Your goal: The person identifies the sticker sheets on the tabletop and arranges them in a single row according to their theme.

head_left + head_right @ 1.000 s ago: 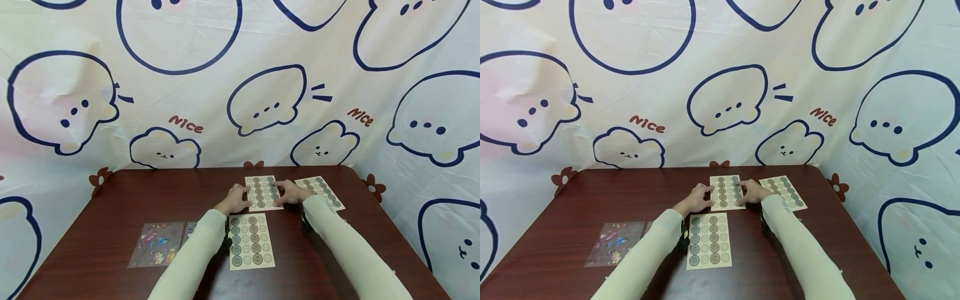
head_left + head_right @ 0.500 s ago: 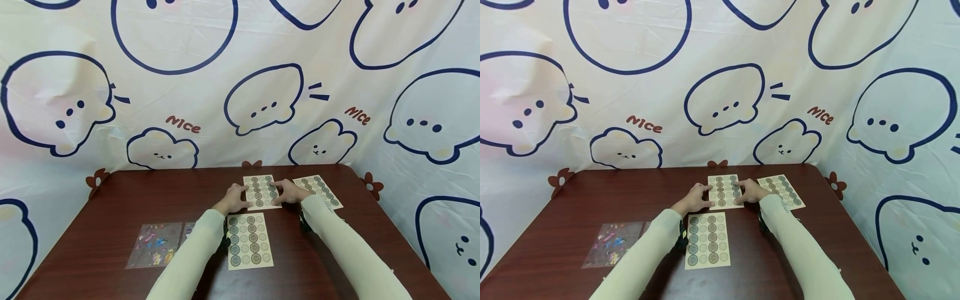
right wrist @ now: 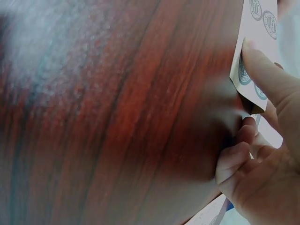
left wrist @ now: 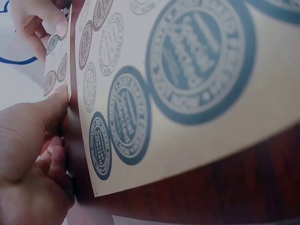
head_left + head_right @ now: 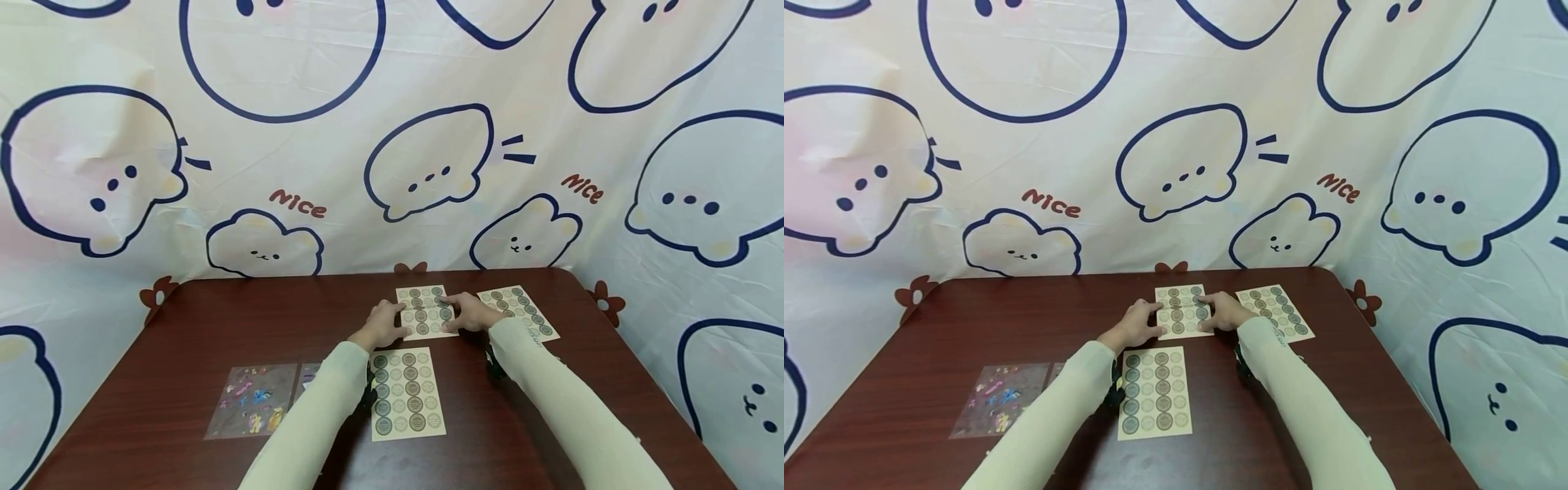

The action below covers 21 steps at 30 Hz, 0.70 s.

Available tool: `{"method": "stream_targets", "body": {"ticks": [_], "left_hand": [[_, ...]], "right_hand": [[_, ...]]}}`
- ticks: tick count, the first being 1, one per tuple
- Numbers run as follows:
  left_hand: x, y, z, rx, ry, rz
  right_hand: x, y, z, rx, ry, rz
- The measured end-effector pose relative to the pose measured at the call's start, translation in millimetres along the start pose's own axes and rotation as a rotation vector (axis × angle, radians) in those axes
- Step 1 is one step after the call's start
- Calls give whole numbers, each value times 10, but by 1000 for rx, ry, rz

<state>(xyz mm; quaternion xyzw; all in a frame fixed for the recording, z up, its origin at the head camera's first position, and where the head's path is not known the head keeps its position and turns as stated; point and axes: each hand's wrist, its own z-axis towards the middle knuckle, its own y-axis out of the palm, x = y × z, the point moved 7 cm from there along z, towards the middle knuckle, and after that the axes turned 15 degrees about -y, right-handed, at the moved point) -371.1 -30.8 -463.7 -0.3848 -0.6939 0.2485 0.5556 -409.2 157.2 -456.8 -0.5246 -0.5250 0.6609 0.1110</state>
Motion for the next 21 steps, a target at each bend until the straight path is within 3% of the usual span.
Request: {"method": "stream_targets", "body": {"ticks": [21], "left_hand": [[15, 7, 11, 29, -30, 19]], "right_hand": [[6, 30, 2, 6, 54, -7]]}}
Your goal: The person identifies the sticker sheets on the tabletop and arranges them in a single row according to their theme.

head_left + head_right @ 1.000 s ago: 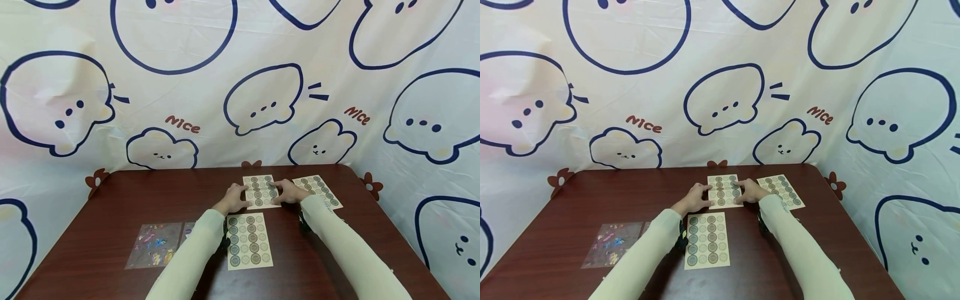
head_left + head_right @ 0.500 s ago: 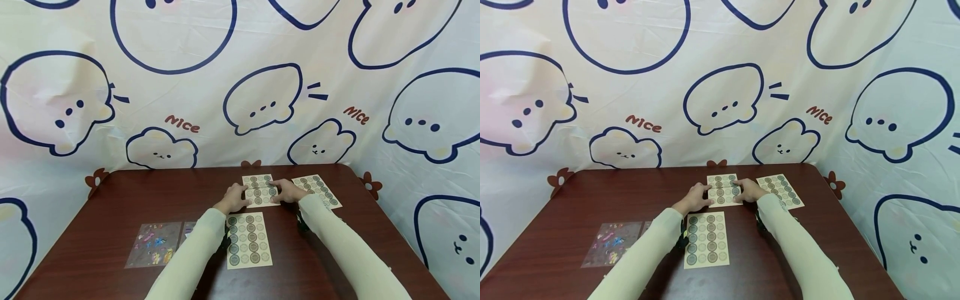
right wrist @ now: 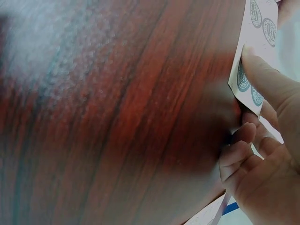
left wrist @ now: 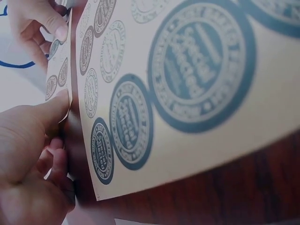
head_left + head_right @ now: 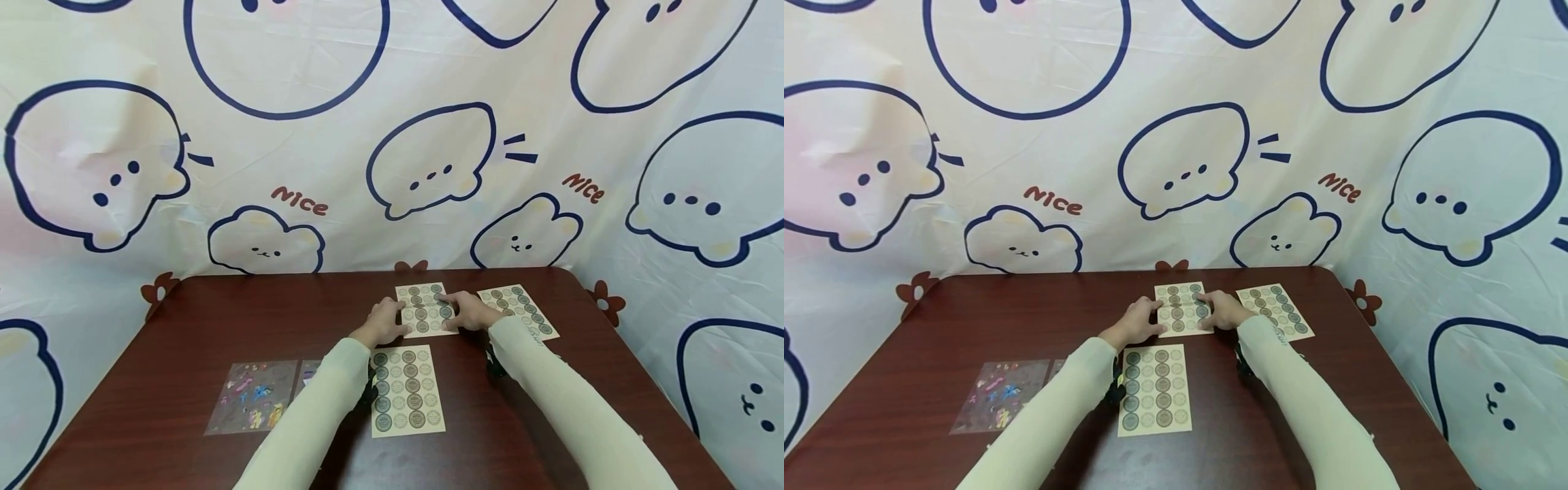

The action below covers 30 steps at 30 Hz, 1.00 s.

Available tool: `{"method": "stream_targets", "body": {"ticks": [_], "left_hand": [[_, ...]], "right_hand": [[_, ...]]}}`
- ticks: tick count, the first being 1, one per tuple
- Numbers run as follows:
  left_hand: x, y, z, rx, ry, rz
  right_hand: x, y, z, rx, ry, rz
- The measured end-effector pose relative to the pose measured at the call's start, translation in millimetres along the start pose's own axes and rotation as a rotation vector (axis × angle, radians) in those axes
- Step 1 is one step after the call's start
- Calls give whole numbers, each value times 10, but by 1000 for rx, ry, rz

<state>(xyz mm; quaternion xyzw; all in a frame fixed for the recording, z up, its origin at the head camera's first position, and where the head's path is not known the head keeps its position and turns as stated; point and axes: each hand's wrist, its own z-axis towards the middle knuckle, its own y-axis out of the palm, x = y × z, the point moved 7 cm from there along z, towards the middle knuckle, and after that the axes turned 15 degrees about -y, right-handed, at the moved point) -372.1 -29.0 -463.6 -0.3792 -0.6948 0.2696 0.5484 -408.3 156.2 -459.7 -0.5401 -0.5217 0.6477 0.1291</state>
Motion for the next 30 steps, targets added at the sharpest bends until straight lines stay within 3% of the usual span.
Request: {"method": "stream_targets", "body": {"ticks": [17, 30], "left_hand": [[25, -16, -4, -21, 19, -3], [33, -13, 36, -23, 21, -140]], "right_hand": [[-12, -35, 16, 1, -6, 10], [-11, -6, 12, 29, -18, 17]]}}
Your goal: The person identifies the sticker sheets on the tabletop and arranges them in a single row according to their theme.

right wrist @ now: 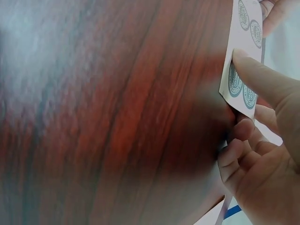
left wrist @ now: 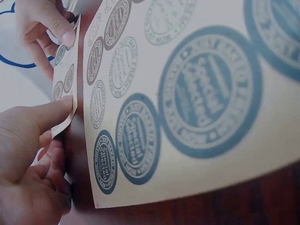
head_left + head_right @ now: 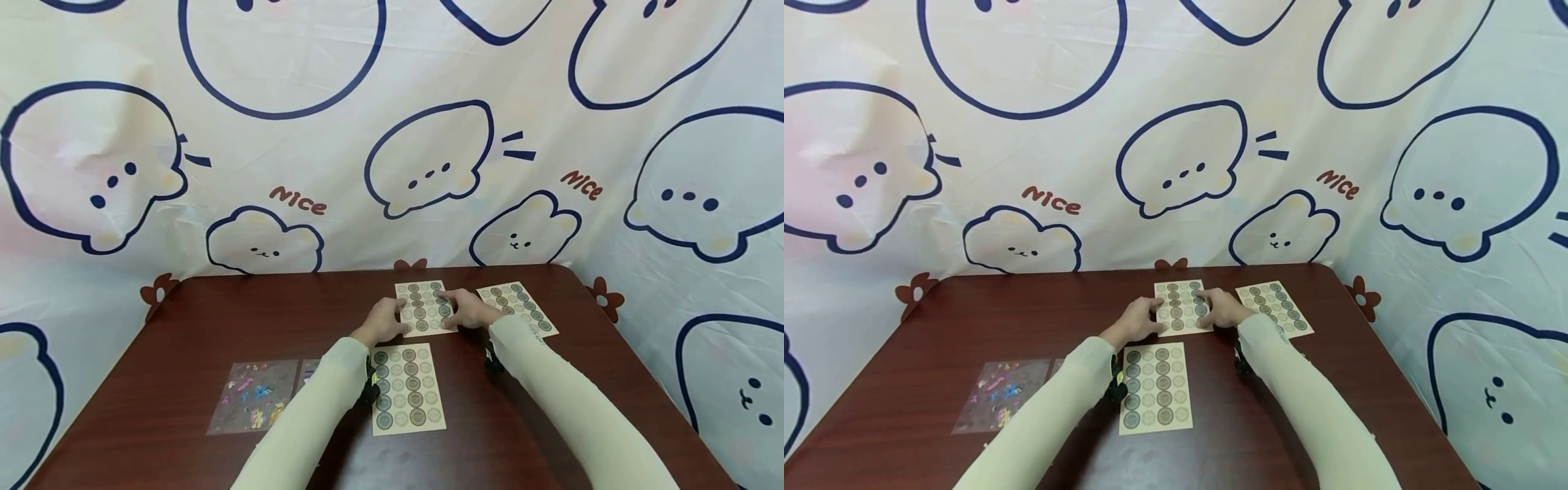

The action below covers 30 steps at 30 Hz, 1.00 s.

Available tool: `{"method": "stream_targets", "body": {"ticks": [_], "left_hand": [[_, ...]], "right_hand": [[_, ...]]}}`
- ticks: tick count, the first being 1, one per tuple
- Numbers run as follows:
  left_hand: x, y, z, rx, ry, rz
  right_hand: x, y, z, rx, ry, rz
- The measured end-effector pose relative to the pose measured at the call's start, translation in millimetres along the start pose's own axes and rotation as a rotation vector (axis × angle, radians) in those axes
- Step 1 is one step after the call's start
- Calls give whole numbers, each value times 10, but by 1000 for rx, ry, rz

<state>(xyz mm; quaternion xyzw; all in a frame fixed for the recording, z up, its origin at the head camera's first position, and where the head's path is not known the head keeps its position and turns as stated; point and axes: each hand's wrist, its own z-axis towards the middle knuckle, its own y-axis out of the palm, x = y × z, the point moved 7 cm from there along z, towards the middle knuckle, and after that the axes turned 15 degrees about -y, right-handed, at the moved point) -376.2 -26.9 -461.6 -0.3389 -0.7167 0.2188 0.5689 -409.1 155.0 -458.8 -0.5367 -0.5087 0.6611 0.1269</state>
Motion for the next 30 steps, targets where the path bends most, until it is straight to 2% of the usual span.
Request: {"method": "stream_targets", "body": {"ticks": [5, 9, 14, 22, 30], "left_hand": [[35, -30, -75, 30, 31, -18], [50, -34, -138, 56, 31, -3], [78, -47, -195, 81, 21, -11], [165, -134, -331, 145, 91, -17], [194, -171, -466, 194, 104, -1]], "right_hand": [[-31, 4, -33, 12, -19, 22], [-36, -14, -75, 21, -11, 30], [-74, -80, -129, 52, -30, -1], [-207, -167, -257, 77, -63, -57], [-276, -208, -371, 111, -109, -83]]}}
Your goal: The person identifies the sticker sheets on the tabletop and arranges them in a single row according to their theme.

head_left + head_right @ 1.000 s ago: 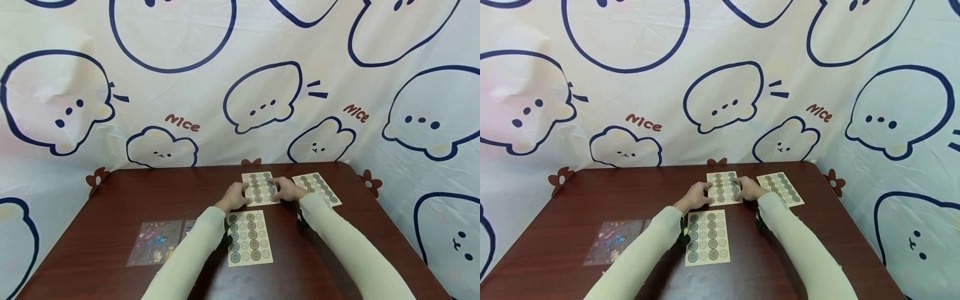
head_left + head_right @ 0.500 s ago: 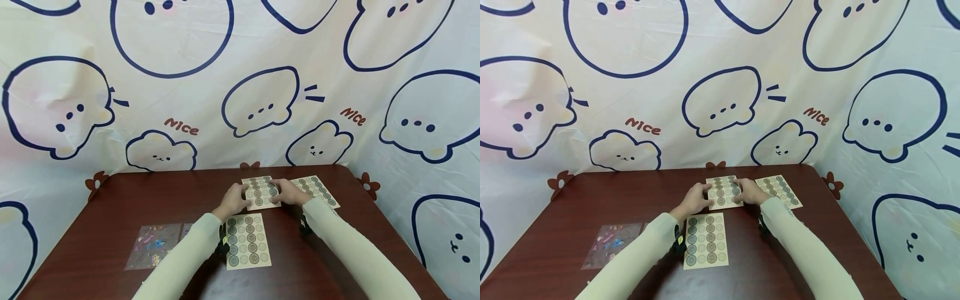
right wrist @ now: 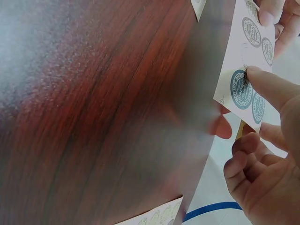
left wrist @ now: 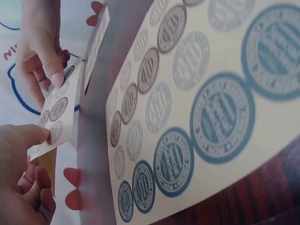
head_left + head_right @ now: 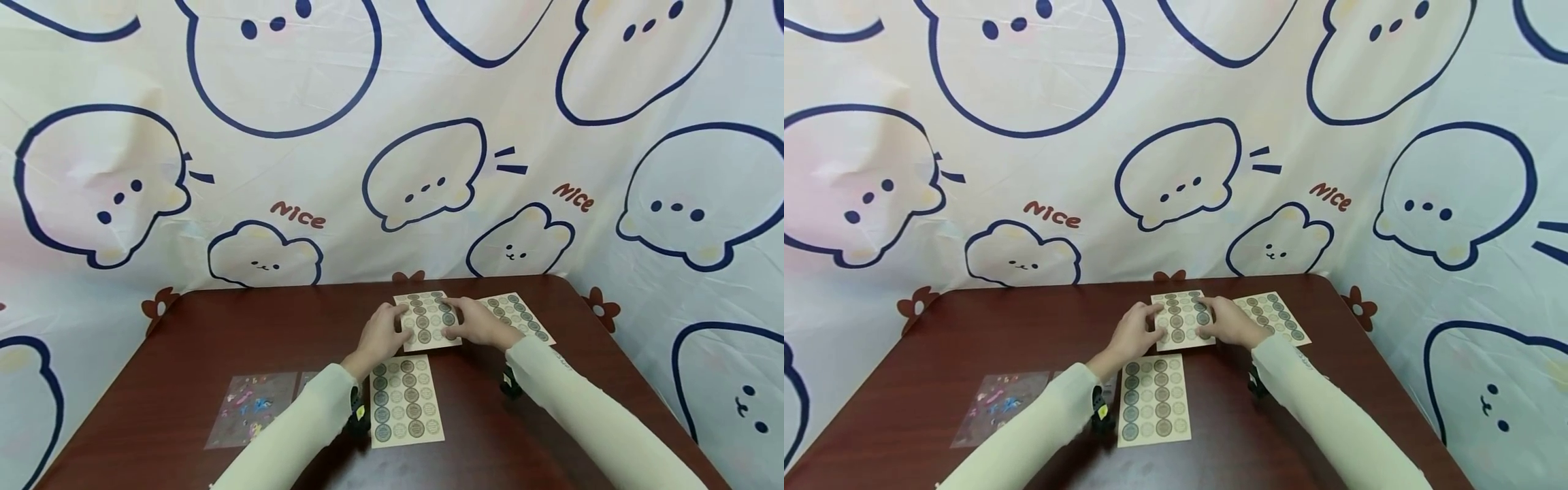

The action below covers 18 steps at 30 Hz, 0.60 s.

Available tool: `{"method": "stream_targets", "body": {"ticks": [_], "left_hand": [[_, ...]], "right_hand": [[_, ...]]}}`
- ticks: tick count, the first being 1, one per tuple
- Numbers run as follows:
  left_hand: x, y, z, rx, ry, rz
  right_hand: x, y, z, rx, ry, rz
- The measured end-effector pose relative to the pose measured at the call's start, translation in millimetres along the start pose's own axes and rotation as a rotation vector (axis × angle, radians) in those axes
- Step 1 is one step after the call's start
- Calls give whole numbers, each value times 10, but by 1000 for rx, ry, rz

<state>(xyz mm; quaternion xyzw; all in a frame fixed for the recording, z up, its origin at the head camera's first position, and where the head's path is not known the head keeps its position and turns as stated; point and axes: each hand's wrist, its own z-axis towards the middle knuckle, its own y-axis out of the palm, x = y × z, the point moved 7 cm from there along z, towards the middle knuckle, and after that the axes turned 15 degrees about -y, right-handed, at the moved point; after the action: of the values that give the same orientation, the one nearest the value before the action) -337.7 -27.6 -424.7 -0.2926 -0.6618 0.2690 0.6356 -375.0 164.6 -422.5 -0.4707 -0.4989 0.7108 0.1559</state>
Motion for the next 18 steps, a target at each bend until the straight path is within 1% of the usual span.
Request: {"method": "stream_targets", "body": {"ticks": [5, 10, 15, 18], "left_hand": [[39, -26, -66, 22, 13, -1], [59, -70, -143, 43, 23, -8], [58, -89, -195, 40, 30, -10], [58, -108, -231, 35, 36, -16]], "right_hand": [[-22, -15, -73, 31, -18, -4], [-81, -28, -127, 39, -55, -7], [-159, -56, -199, 46, -95, -14], [-183, -63, -230, 47, -104, -20]]}}
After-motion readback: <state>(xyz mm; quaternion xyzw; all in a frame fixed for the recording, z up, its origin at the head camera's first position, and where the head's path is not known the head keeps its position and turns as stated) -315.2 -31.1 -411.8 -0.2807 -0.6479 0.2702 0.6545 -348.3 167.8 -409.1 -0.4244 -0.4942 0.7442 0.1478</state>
